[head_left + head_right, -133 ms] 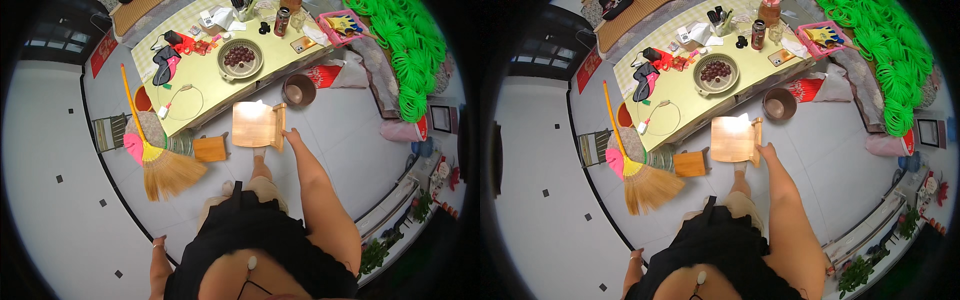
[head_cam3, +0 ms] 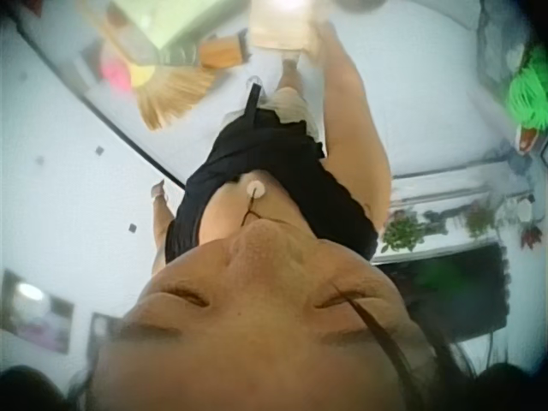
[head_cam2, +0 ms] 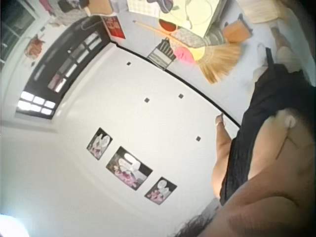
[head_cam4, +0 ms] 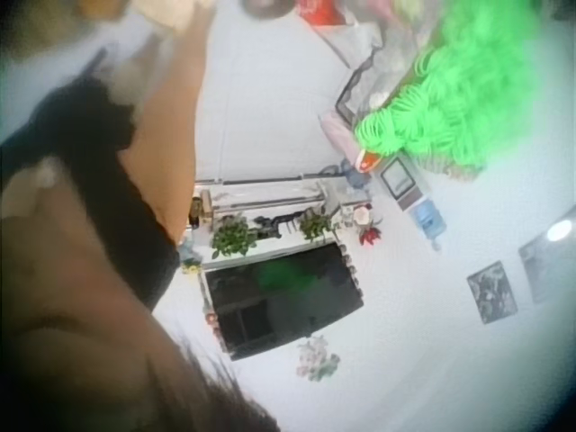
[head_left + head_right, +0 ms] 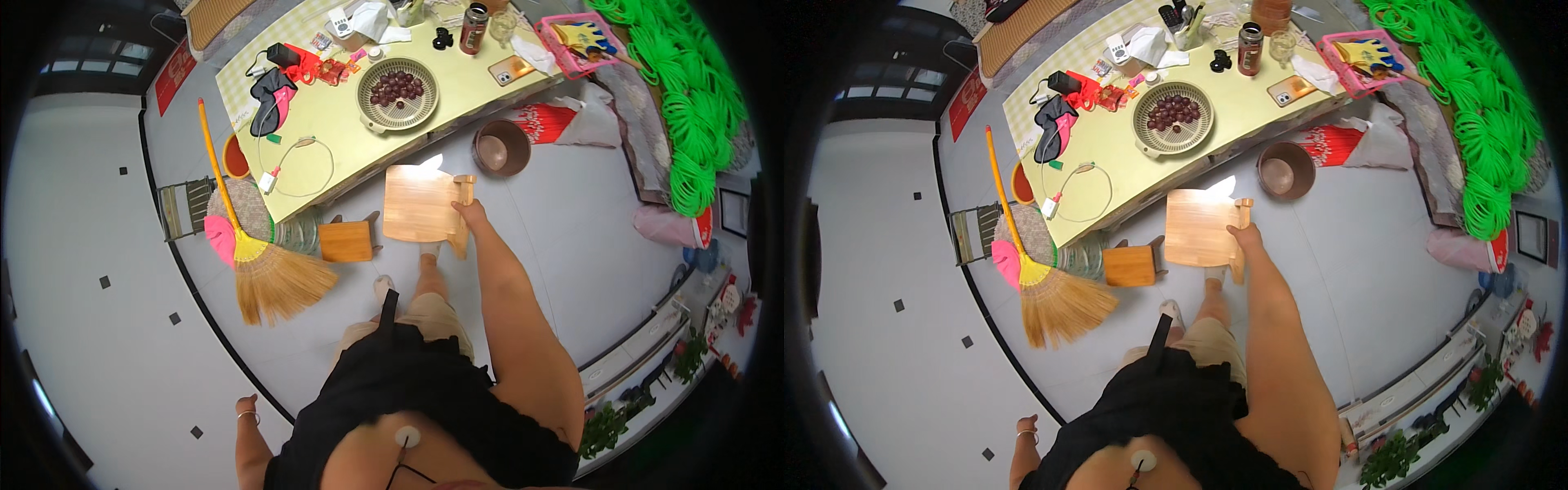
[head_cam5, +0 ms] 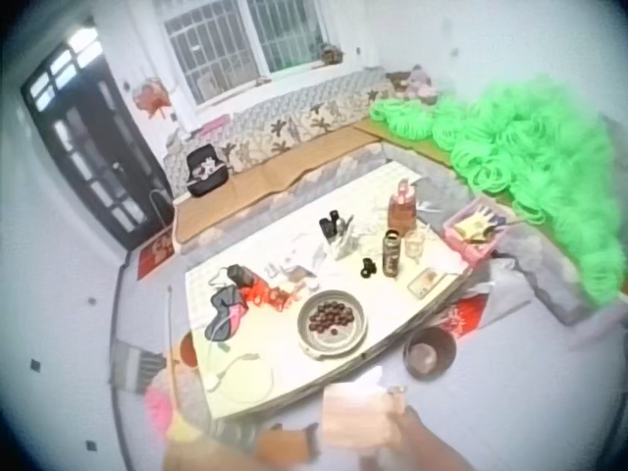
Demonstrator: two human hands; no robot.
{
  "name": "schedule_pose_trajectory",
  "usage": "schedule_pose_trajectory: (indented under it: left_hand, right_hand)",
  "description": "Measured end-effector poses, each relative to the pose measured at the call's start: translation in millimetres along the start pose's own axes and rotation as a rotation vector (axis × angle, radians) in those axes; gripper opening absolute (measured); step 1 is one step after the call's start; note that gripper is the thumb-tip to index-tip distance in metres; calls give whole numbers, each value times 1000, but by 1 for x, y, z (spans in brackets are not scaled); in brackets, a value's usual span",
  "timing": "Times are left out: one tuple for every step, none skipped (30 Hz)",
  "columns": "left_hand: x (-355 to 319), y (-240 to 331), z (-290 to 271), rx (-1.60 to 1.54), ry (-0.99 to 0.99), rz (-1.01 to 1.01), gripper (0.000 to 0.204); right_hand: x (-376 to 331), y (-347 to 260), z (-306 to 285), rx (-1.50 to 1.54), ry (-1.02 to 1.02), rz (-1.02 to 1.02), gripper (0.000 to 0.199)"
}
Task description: The person cleans a table with a cloth, then places a liner in a trash can and sweeps the floor with a broom.
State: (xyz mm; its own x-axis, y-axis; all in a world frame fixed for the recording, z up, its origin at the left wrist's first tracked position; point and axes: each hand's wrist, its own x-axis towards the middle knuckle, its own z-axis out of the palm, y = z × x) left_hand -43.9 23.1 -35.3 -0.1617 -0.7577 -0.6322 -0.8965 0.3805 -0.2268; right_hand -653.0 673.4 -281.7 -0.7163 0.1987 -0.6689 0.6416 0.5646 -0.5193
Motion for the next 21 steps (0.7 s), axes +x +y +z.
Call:
schedule_pose_trajectory:
  left_hand:
    - [-9,-7,-27,-21,43,-1,40]
    - [-22,-16,-62,53,9,41,39]
    - [-46,-28,-80,100,-44,70,38]
    - [-56,-22,-70,76,-56,-29,34]
    - [-69,-1,-58,50,-82,-120,31]
    - [-75,29,-53,41,-109,-198,30]
    - [-81,34,-64,40,-179,-161,25]
    - [-91,50,-62,-182,-158,-165,27]
    - [-99,98,-60,-406,-148,-143,29]
    - [-115,123,-68,-448,-180,-170,31]
    - [-124,148,-79,-486,-213,-184,32]
    - [-128,159,-85,-531,-244,-202,34]
    - [-128,142,-82,-547,-261,-250,36]
    - [-132,137,-76,-525,-262,-274,36]
    - [-134,134,-74,-494,-269,-296,36]
    - [-134,134,-73,-468,-288,-291,36]
    - [-134,135,-73,-441,-309,-284,36]
    - [-132,137,-75,-411,-328,-271,36]
    - [-126,138,-75,-414,-328,-258,36]
    - [-119,136,-75,-425,-321,-246,36]
    - [-108,138,-78,-435,-309,-226,36]
  right_hand:
    - [5,6,19,18,-40,5,57]
    - [-10,10,52,-17,-88,59,53]
    - [-9,3,52,-104,-82,67,49]
    - [-9,-4,54,-188,-75,73,46]
    - [-12,-2,60,-219,-36,54,42]
    - [-12,4,59,-244,14,45,39]
    - [-19,6,62,-252,35,33,36]
    - [-21,17,60,-224,38,42,35]
    - [-16,38,50,-197,71,56,33]
    - [-12,53,48,-157,81,56,32]
    - [-2,79,44,-33,43,110,30]
    - [4,95,43,89,-1,155,28]
    - [-5,89,44,270,-20,261,27]
    - [-13,84,40,442,-34,370,28]
    - [-19,81,34,525,-36,416,28]
    - [-24,79,27,608,-37,462,29]
    - [-31,77,20,692,-35,508,30]
    - [-35,81,16,734,-29,510,29]
    - [-40,86,11,775,-24,511,28]
    - [-43,88,7,819,-27,505,28]
    - [-43,92,4,854,-34,500,28]
